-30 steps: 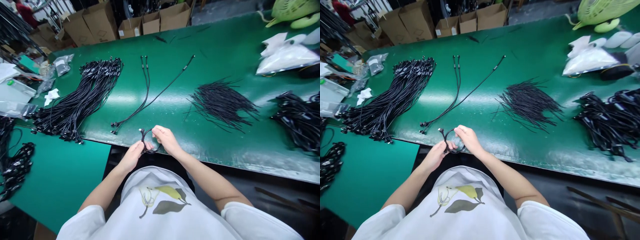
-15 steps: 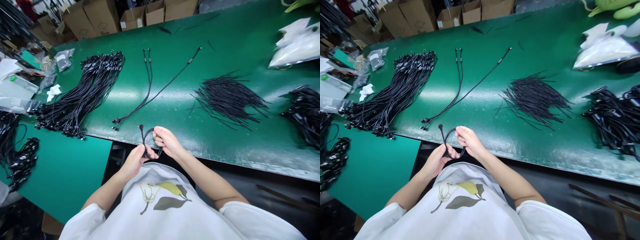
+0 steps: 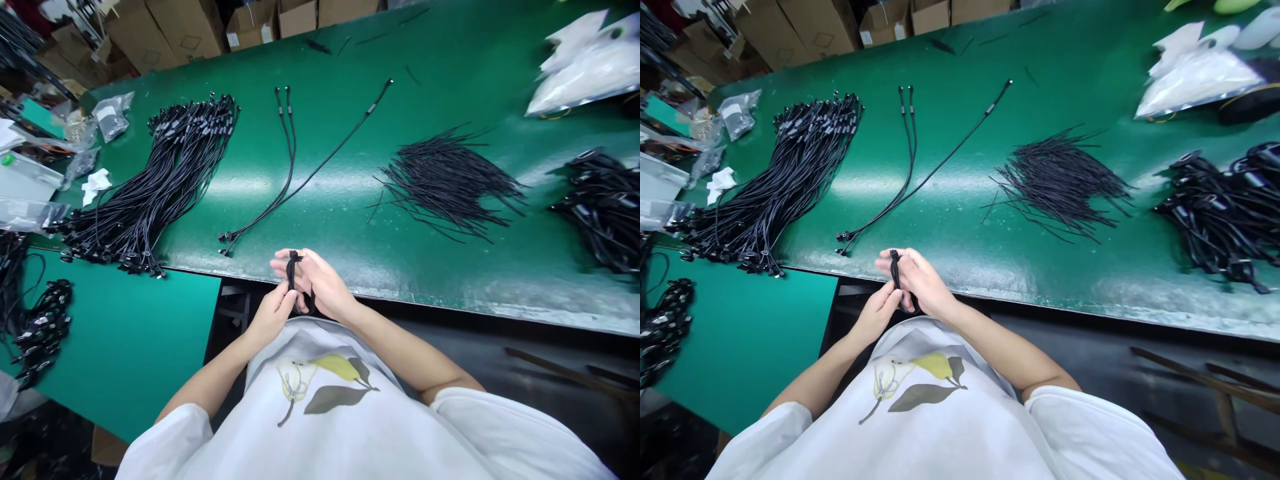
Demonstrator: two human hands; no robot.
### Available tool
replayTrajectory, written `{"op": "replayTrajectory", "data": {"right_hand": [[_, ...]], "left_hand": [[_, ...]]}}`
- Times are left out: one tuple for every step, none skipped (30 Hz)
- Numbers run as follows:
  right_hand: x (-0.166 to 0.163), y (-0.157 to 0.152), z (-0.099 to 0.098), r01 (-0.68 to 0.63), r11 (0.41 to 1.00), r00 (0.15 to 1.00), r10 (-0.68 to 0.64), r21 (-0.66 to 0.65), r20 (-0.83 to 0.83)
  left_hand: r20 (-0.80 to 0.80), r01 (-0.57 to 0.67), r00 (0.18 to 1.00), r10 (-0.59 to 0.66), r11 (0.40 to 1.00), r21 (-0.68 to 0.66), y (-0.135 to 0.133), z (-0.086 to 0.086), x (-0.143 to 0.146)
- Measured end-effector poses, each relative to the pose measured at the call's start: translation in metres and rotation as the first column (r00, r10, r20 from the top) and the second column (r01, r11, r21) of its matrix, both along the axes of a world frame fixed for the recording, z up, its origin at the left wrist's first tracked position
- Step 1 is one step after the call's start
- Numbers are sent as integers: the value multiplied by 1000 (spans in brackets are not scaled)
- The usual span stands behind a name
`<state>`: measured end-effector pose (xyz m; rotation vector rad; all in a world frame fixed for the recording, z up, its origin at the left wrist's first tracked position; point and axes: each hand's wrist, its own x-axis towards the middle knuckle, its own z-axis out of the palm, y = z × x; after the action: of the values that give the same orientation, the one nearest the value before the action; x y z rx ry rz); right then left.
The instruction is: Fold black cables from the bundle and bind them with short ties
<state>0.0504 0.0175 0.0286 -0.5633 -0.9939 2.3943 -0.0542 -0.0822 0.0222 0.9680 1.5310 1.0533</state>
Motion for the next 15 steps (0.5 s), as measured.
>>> {"op": "replayTrajectory", "data": {"right_hand": [[0,-3,2,6,999,1000,-7,38,20],[-1,-4,2,27,997,999,-29,66,36],[-1,-5,3,52,995,997,-56,81,45],[-3,-5,2,71,994,996,-75,86,49],[-4,-3,1,78,993,995,-82,86,49],[-6,-2,0,73,993,996,-77,89,44],[-7,0,-1,57,994,998,-61,98,36],[-8,1,-2,35,994,999,-39,108,28],[-8,3,-2,12,994,1000,-14,109,17],[-8,5,-1,-14,995,1000,14,97,-1],[-8,7,0,-46,996,999,48,75,-23],[-7,9,2,-79,996,996,81,46,-47],[-5,12,4,-109,994,991,110,12,-72],[-4,15,5,-137,990,986,134,-21,-95],[-2,18,7,-159,986,982,153,-50,-115]], "left_hand": [[-25,35,999,-35,999,-17,-1,-1,1],[-30,62,998,-63,998,-29,-1,-2,2],[-22,80,996,-81,996,-32,-2,-2,2],[-7,93,996,-93,995,-29,-3,-2,1],[10,106,994,-106,994,-25,-3,-3,0],[38,122,992,-121,992,-29,-2,-3,-2],[89,151,985,-146,987,-46,-2,-3,-4],[167,189,970,-175,980,-68,0,-3,-6],[265,235,942,-205,968,-89,1,-3,-8],[370,280,902,-224,954,-104,2,-3,-8],[467,313,854,-229,944,-109,3,-3,-8],[543,330,810,-224,938,-105,4,-3,-7],[593,338,774,-220,937,-94,3,-3,-5],[621,339,753,-219,937,-81,3,-3,-3],[629,337,744,-224,939,-64,2,-3,-1]]}}
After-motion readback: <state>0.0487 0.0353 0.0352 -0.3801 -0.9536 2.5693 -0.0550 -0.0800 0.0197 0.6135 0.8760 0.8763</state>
